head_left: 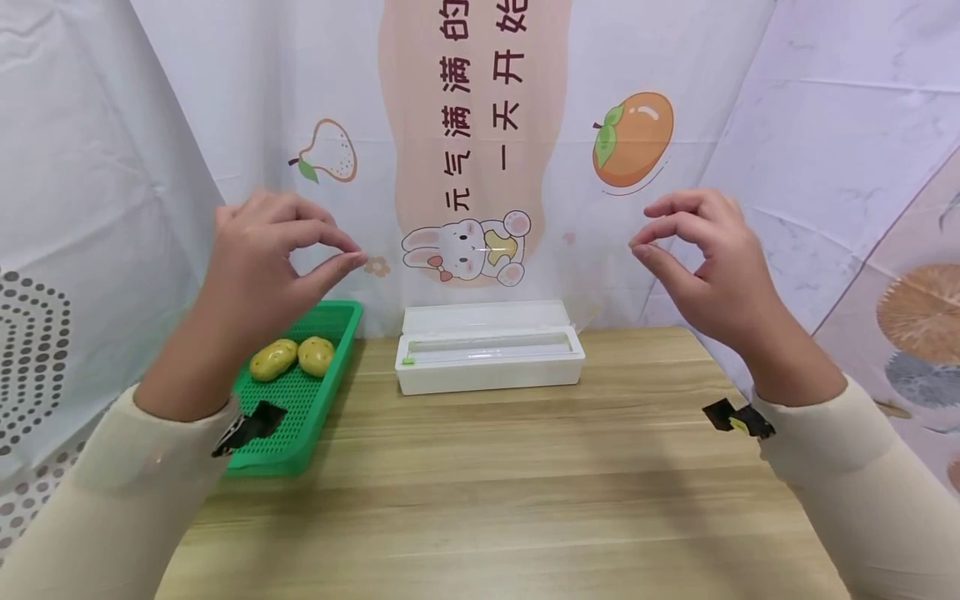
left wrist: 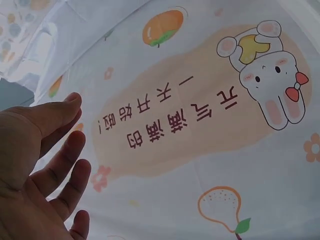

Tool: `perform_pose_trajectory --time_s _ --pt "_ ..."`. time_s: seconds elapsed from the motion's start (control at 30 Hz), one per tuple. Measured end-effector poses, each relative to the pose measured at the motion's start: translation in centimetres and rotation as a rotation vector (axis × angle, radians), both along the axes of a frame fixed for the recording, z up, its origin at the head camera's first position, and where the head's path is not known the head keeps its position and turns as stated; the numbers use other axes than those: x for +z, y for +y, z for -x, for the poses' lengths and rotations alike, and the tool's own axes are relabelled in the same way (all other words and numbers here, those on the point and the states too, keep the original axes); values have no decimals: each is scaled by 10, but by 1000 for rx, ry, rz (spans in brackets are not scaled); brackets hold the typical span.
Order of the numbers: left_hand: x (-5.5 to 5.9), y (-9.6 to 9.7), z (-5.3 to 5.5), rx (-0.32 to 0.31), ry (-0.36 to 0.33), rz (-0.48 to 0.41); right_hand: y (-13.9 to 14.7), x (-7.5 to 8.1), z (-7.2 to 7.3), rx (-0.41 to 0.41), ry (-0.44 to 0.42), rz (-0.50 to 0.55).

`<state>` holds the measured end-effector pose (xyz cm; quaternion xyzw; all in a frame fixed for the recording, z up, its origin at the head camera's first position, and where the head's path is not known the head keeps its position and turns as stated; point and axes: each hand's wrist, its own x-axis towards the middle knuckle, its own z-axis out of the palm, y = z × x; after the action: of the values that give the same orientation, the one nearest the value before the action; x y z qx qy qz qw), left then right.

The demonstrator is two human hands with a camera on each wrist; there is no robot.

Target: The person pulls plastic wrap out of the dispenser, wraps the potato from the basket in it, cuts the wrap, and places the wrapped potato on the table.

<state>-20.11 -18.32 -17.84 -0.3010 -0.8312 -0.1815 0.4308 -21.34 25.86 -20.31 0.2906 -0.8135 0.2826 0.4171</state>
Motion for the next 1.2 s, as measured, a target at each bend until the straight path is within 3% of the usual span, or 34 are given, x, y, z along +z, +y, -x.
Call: perform_pose_trajectory --time_s 0.33,0.6,0.8,0.97,1.2 --pt "-18 -1 -25 -80 77 4 0 -14 -27 123 24 19" --pt "-28 -4 -51 -84 65 74 2 -26 -54 157 21 -17" --pt "-44 -1 -75 -118 71 67 1 -37 -74 209 21 -49" --pt "-54 1 -86 -164 89 54 -1 -47 -85 256 22 -34" --pt "-68 -1 -97 -216 -10 43 1 -66 -92 358 2 7"
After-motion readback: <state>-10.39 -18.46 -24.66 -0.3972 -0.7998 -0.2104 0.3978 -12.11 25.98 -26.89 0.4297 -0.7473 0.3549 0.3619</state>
